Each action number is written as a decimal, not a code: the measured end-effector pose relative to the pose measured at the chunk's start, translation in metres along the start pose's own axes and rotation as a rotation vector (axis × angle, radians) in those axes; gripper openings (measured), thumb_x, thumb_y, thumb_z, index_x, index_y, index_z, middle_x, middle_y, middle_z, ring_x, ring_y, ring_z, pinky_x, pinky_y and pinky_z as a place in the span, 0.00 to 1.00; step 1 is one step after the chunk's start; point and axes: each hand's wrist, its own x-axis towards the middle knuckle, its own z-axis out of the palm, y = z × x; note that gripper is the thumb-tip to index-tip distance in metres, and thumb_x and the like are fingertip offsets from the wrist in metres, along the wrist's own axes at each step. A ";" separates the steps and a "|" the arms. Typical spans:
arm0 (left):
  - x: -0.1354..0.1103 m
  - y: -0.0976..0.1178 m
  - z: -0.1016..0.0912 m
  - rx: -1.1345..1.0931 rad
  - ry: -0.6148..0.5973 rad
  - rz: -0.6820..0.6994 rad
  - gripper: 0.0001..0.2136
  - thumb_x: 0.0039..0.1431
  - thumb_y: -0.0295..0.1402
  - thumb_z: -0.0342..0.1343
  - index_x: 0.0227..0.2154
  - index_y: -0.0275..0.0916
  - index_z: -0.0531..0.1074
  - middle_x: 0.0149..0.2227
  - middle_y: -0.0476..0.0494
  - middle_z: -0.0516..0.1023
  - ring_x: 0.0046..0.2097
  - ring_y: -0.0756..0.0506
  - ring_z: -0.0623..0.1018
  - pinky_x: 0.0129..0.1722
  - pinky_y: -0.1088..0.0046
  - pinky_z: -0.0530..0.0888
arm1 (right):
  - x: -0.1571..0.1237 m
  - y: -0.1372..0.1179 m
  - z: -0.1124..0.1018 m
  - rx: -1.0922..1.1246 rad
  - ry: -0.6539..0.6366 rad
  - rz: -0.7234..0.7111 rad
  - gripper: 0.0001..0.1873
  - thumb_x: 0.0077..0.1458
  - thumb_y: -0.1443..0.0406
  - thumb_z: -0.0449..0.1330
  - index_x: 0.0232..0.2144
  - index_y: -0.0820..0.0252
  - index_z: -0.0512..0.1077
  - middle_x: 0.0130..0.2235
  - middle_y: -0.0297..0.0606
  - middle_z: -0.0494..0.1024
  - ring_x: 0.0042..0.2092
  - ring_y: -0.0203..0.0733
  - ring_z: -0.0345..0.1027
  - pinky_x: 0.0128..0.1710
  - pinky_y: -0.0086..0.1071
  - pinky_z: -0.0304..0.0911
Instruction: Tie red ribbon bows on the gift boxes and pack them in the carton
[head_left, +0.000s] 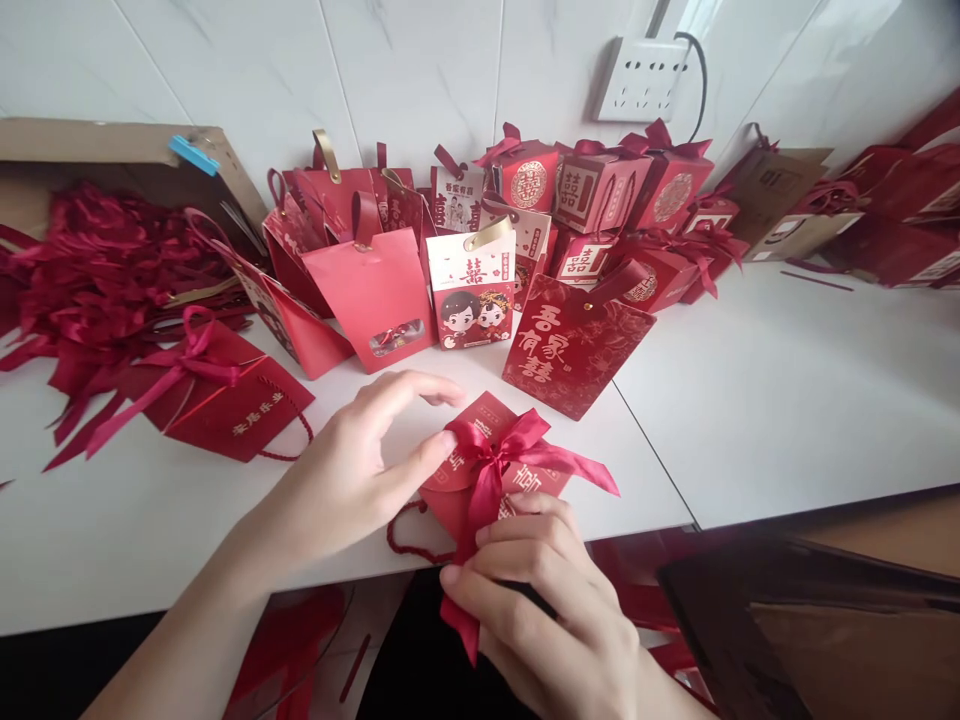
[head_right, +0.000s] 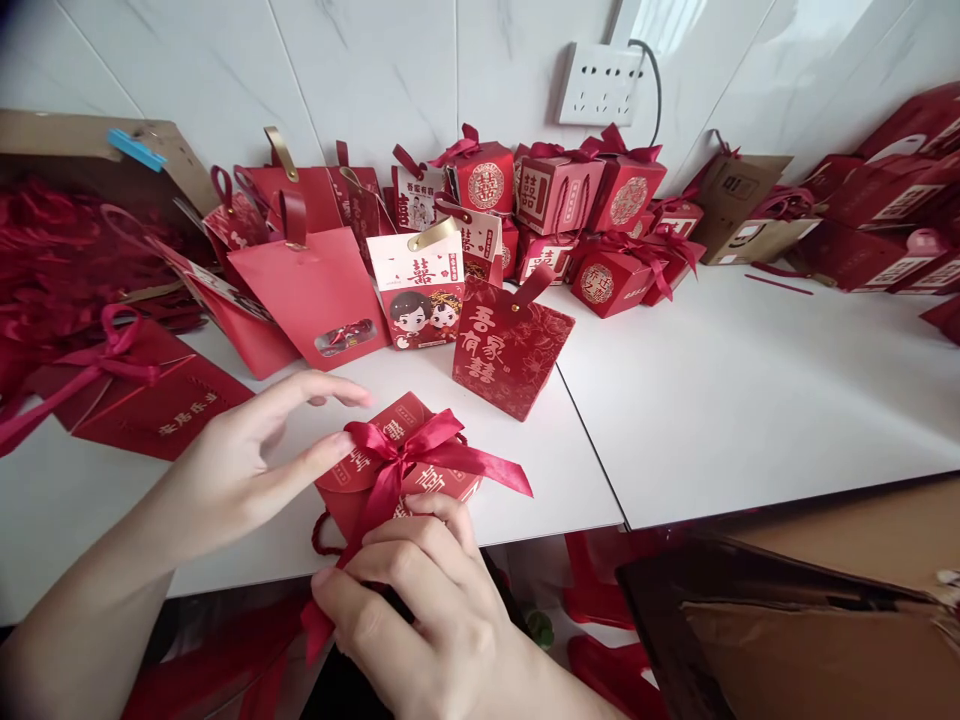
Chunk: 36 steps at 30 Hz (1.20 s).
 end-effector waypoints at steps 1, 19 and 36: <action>-0.002 0.000 0.001 0.054 0.022 -0.011 0.08 0.59 0.34 0.54 0.41 0.44 0.71 0.45 0.46 0.75 0.49 0.44 0.74 0.50 0.69 0.71 | 0.000 -0.001 0.001 0.000 0.017 0.011 0.09 0.60 0.73 0.54 0.38 0.65 0.75 0.31 0.36 0.76 0.37 0.36 0.70 0.48 0.37 0.66; -0.010 -0.004 0.018 -0.457 -0.111 -0.128 0.18 0.62 0.42 0.49 0.19 0.40 0.62 0.41 0.38 0.72 0.58 0.38 0.66 0.52 0.62 0.68 | -0.002 0.023 -0.026 0.095 -0.072 -0.123 0.07 0.59 0.71 0.57 0.39 0.66 0.75 0.35 0.41 0.76 0.41 0.41 0.70 0.42 0.40 0.68; -0.043 0.021 0.049 -0.440 0.194 -0.316 0.12 0.64 0.39 0.47 0.27 0.40 0.64 0.51 0.44 0.72 0.52 0.42 0.71 0.42 0.72 0.71 | -0.015 -0.033 -0.017 -0.099 -0.020 -0.182 0.07 0.60 0.69 0.56 0.35 0.61 0.75 0.30 0.31 0.79 0.34 0.34 0.71 0.39 0.31 0.66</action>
